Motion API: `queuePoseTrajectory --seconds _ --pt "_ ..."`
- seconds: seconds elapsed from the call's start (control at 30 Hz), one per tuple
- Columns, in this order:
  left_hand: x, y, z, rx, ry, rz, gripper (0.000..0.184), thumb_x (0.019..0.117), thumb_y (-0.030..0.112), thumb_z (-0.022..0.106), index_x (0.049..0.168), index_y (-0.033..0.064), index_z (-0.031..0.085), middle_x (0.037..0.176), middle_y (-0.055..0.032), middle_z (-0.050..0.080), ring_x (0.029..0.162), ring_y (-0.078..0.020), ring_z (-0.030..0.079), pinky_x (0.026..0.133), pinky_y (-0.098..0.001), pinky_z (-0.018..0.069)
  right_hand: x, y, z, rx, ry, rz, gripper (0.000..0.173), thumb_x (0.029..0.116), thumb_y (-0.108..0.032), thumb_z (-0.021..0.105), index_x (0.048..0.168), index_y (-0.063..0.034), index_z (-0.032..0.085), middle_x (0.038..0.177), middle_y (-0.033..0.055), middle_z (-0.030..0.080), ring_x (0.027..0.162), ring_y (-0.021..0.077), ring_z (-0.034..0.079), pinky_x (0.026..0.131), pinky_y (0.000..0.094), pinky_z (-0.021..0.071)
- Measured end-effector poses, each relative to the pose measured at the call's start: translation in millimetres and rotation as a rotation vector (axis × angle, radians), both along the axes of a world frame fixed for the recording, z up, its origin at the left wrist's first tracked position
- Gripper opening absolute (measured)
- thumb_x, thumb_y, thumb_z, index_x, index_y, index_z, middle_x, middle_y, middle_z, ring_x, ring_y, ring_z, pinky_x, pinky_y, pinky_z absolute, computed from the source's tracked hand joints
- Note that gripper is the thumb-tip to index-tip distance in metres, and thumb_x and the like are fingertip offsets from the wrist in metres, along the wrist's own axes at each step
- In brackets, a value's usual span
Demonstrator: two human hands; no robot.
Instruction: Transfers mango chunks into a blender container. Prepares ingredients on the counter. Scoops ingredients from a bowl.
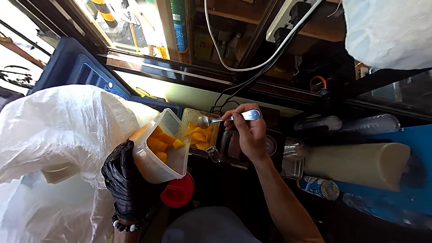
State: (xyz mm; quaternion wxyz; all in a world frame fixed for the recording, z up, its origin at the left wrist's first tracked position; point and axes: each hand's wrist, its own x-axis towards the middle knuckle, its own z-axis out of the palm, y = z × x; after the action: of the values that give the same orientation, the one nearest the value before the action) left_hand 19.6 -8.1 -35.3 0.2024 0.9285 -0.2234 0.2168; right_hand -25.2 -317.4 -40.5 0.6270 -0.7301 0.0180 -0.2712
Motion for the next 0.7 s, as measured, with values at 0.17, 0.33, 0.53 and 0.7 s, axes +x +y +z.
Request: queuePoseTrajectory --seconds 0.17,0.33,0.53,0.7 --pt "1 -1 -2 -0.039 0.006 0.013 0.116 0.0572 0.072 0.073 0.14 -0.0049 0.046 0.131 -0.0329 0.057 0.124 -0.0469 0.054 0.106 -0.0563 0.0375 0 5 6 0.143 -0.095 -0.099 0.006 0.1088 -0.01 0.046 0.115 -0.0103 0.048 0.11 0.0068 0.072 0.088 0.015 0.073 0.078 0.0292 0.0617" --pt "4 3 -4 -0.077 -0.005 -0.009 0.119 0.0546 0.073 0.073 0.139 -0.0064 0.048 0.129 -0.0327 0.058 0.123 -0.0444 0.055 0.106 -0.054 0.039 23 44 2 0.263 -0.129 -0.025 0.008 0.1079 -0.008 0.047 0.115 -0.0106 0.048 0.108 0.0079 0.073 0.084 0.0145 0.072 0.075 0.0281 0.0609" --pt "-5 0 1 -0.072 -0.004 -0.028 0.114 0.058 0.074 0.07 0.137 -0.0062 0.051 0.127 -0.0316 0.061 0.12 -0.045 0.058 0.103 -0.0566 0.0421 40 83 -21 0.304 0.088 0.045 0.012 0.1074 -0.007 0.045 0.118 -0.0066 0.05 0.1 0.0083 0.075 0.078 0.0157 0.073 0.072 0.0309 0.0618" --pt "-10 4 -3 -0.099 0.023 -0.001 0.116 0.0557 0.073 0.073 0.138 -0.0057 0.051 0.13 -0.0301 0.06 0.123 -0.0442 0.056 0.105 -0.0568 0.041 18 72 -30 0.117 0.182 0.095 0.009 0.1055 -0.007 0.049 0.114 -0.0038 0.052 0.093 0.0062 0.075 0.076 0.0134 0.072 0.071 0.0287 0.0611"
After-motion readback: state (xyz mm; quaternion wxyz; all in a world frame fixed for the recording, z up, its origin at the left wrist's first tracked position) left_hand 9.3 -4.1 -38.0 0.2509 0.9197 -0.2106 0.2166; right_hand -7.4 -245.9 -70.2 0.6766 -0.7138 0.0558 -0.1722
